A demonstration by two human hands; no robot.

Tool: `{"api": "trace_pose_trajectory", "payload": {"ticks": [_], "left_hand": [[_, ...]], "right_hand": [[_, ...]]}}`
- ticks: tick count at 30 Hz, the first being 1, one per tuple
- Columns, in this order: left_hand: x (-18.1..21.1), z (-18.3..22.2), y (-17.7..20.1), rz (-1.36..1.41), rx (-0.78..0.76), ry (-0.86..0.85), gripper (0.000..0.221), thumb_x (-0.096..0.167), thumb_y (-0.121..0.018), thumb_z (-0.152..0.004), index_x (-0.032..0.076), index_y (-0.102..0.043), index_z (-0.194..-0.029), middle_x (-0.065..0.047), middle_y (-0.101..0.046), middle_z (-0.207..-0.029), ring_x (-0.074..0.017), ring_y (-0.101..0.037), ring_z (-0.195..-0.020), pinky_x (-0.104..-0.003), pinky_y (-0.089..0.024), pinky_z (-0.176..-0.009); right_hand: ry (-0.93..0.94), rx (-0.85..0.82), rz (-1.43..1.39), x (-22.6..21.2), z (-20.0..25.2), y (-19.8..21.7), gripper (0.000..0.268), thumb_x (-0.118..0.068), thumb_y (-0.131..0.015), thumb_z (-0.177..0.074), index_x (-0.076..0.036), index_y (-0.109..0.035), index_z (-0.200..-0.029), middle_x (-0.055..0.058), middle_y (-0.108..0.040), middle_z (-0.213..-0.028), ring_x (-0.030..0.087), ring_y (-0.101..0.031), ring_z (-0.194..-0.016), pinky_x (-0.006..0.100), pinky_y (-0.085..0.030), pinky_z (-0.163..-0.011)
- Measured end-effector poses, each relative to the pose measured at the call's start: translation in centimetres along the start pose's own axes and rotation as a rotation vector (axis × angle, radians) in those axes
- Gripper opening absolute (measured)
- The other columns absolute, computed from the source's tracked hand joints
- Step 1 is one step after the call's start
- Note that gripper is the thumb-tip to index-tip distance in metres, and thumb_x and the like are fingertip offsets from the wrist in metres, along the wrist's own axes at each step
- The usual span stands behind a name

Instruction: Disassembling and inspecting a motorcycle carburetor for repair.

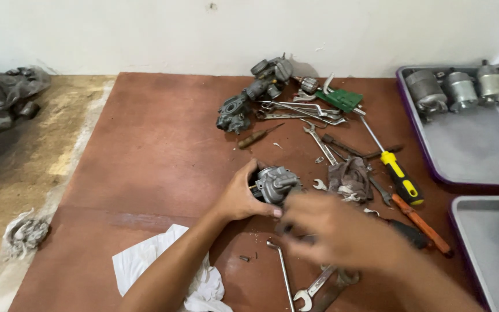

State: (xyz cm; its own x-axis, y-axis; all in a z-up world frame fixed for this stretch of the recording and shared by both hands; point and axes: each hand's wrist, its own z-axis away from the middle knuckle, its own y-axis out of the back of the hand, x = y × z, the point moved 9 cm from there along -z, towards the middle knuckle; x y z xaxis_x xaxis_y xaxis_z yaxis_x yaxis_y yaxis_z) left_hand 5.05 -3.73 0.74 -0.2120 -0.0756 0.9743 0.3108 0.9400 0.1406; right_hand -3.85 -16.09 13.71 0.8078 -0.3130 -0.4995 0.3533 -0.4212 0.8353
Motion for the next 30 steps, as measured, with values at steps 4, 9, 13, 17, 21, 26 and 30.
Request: {"api": "trace_pose_trajectory", "payload": {"ticks": [4, 9, 13, 17, 21, 26, 30], "left_hand": [[0.2, 0.1, 0.0, 0.013, -0.008, 0.049, 0.081, 0.033, -0.100, -0.048, 0.005, -0.059, -0.112, -0.005, -0.069, -0.104, -0.0145, -0.066, -0.096, -0.031, -0.056, -0.089], [0.2, 0.0, 0.0, -0.027, -0.002, 0.027, 0.083, 0.032, -0.101, -0.049, 0.004, -0.059, -0.115, -0.006, -0.068, -0.105, -0.0157, -0.064, -0.098, -0.033, -0.055, -0.091], [1.6, 0.0, -0.3, 0.052, -0.028, -0.082, 0.094, 0.031, -0.098, -0.053, 0.003, -0.058, -0.134, -0.007, -0.068, -0.124, -0.0184, -0.064, -0.117, -0.034, -0.050, -0.106], [0.3, -0.1, -0.2, 0.015, -0.027, -0.060, 0.096, 0.030, -0.099, -0.053, 0.002, -0.057, -0.135, -0.009, -0.069, -0.127, -0.0204, -0.065, -0.120, -0.036, -0.050, -0.108], [0.3, -0.1, -0.3, 0.030, -0.043, -0.001, 0.093, 0.030, -0.098, -0.053, 0.001, -0.059, -0.132, -0.009, -0.070, -0.125, -0.0206, -0.066, -0.118, -0.037, -0.051, -0.107], [-0.1, -0.2, -0.5, 0.042, -0.069, 0.028, 0.090, 0.030, -0.097, -0.053, 0.000, -0.061, -0.130, -0.010, -0.072, -0.121, -0.0218, -0.068, -0.114, -0.038, -0.053, -0.105], [-0.3, -0.1, -0.3, -0.012, -0.039, 0.037, 0.098, 0.032, -0.098, -0.050, 0.001, -0.055, -0.133, -0.010, -0.069, -0.125, -0.0220, -0.066, -0.117, -0.038, -0.051, -0.105]], "right_hand": [[-0.070, 0.107, 0.061, 2.0, -3.1, 6.0, 0.024, -0.022, -0.075, -0.079, 0.000, -0.069, -0.087, 0.011, -0.065, -0.094, 0.027, -0.067, -0.087, 0.040, -0.053, -0.072], [-0.066, -0.124, 0.145, 3.9, -8.4, 4.6, 0.027, -0.023, -0.073, -0.076, 0.002, -0.072, -0.087, 0.016, -0.065, -0.101, 0.032, -0.064, -0.097, 0.044, -0.051, -0.084], [-0.109, -0.357, 0.135, 6.0, -10.7, 1.0, 0.030, -0.023, -0.070, -0.071, 0.002, -0.076, -0.087, 0.017, -0.066, -0.108, 0.032, -0.064, -0.102, 0.042, -0.051, -0.090], [-0.121, -0.448, 0.182, 5.5, -12.2, 0.0, 0.031, -0.024, -0.071, -0.071, 0.004, -0.075, -0.083, 0.020, -0.067, -0.108, 0.034, -0.065, -0.099, 0.044, -0.052, -0.086], [-0.227, -0.605, 0.294, 5.5, -12.5, -1.0, 0.031, -0.025, -0.072, -0.072, 0.006, -0.073, -0.077, 0.023, -0.071, -0.086, 0.035, -0.069, -0.079, 0.046, -0.055, -0.072], [-0.275, -0.643, 0.329, 5.6, -12.4, -1.5, 0.028, -0.022, -0.073, -0.072, 0.006, -0.073, -0.074, 0.023, -0.070, -0.072, 0.035, -0.069, -0.065, 0.047, -0.055, -0.063], [-0.320, -0.647, 0.331, 5.7, -12.6, -1.4, 0.023, -0.017, -0.073, -0.071, 0.006, -0.073, -0.075, 0.023, -0.071, -0.073, 0.035, -0.070, -0.065, 0.046, -0.056, -0.062]]}}
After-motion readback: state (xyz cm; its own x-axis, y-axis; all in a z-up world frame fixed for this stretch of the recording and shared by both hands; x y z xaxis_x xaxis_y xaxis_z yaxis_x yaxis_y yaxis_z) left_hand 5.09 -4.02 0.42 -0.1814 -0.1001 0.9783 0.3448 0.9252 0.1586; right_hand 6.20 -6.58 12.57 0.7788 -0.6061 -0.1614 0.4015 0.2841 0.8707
